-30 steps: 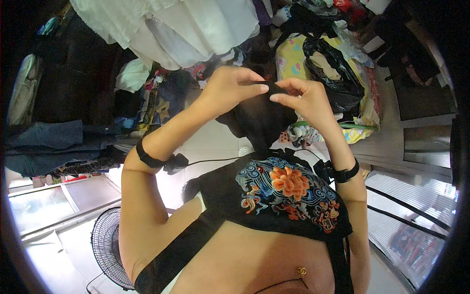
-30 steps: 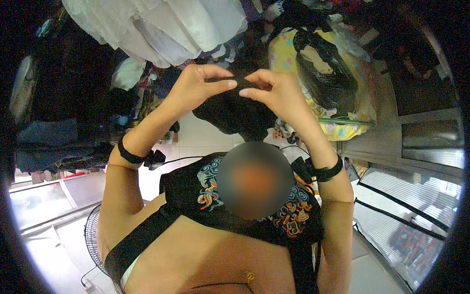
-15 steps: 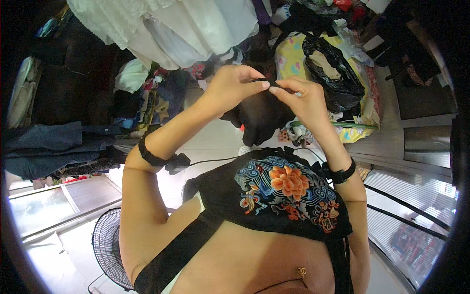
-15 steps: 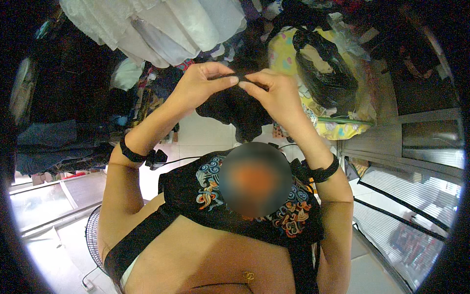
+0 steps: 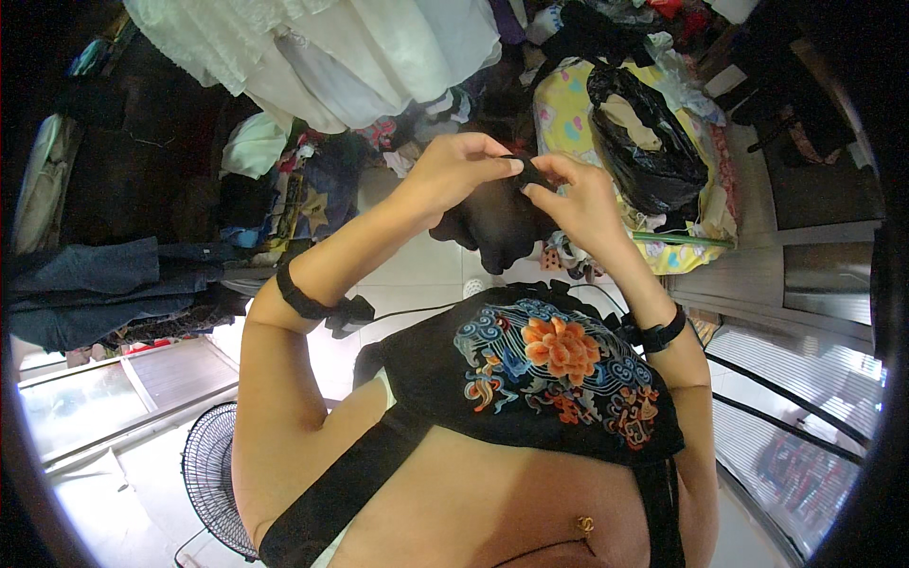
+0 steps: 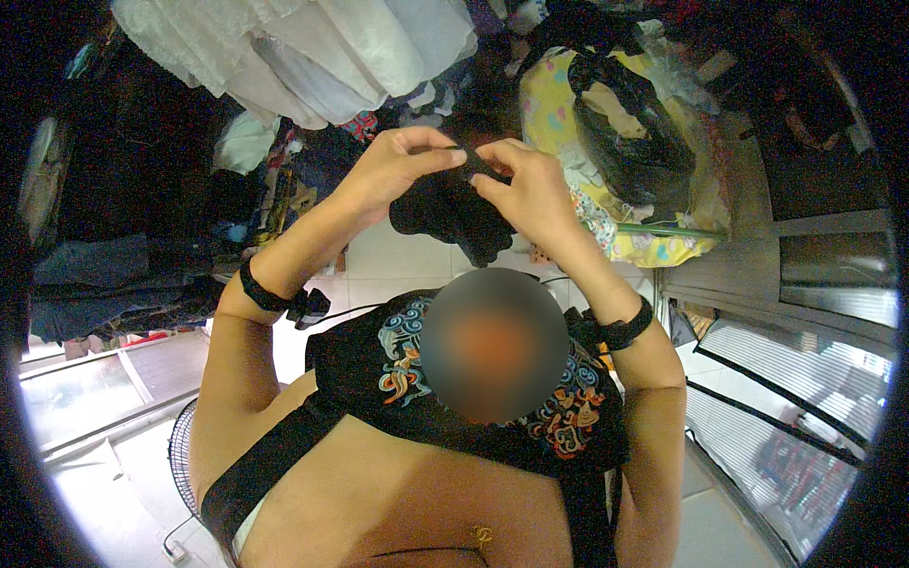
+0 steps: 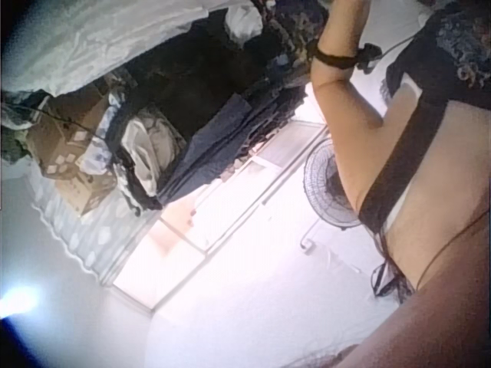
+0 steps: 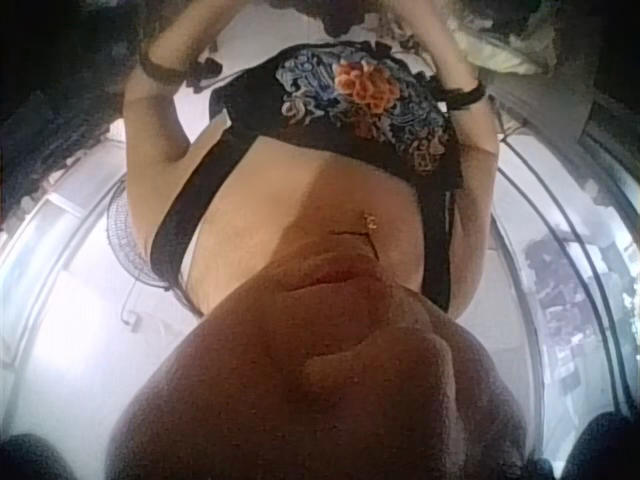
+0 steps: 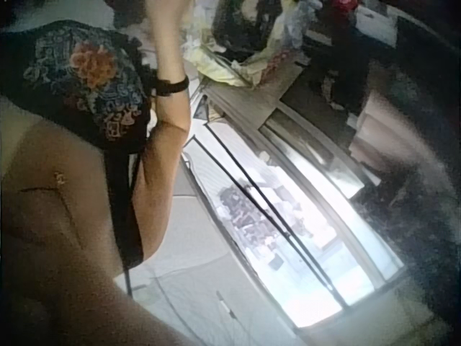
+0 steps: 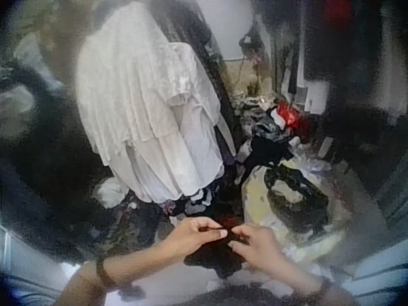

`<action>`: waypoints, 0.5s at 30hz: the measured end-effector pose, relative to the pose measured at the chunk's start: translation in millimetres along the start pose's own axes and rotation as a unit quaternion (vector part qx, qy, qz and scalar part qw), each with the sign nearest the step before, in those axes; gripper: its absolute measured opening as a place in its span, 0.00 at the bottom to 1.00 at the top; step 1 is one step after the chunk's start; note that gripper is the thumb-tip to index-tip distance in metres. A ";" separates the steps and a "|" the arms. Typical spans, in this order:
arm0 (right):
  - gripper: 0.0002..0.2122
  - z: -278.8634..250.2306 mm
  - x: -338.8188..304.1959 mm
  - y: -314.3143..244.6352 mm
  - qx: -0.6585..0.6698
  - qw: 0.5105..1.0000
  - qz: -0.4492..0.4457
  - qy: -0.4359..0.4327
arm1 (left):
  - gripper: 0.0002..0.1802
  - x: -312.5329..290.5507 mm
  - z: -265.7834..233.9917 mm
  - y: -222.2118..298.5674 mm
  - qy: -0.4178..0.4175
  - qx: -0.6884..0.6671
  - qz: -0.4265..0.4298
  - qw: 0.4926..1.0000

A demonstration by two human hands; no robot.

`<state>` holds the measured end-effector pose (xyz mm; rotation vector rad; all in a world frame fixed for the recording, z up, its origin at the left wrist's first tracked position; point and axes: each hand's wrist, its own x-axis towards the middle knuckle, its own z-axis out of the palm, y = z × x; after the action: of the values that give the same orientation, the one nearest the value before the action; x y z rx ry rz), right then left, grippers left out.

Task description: The person folds several garments one by one, including a white shirt, black pants, and a beige top. The person picks up each item, aligns it, folds it in half or quarters, and places it on a pile.

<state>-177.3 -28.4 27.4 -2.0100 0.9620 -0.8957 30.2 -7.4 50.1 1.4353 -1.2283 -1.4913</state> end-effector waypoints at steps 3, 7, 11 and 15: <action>0.11 -19.1 4.5 8.7 0.101 0.988 0.014 -0.116 | 0.10 -4.6 -3.2 8.5 -0.071 0.012 0.008 0.997; 0.09 -29.1 0.4 17.6 0.330 0.903 0.118 -0.249 | 0.13 -13.7 -8.6 27.4 -0.164 0.041 0.061 0.984; 0.18 -33.3 -3.1 29.9 -0.019 0.889 0.114 -0.444 | 0.13 -14.2 -30.5 44.9 -0.143 0.154 0.124 0.970; 0.27 -74.9 -24.7 90.3 -0.209 0.928 0.010 -0.310 | 0.20 -8.2 -72.7 44.1 -0.150 0.365 0.131 0.910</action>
<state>-279.9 -72.1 -16.6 -2.4088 0.8392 0.0019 97.8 -23.3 99.8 1.4211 -2.2423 -1.1303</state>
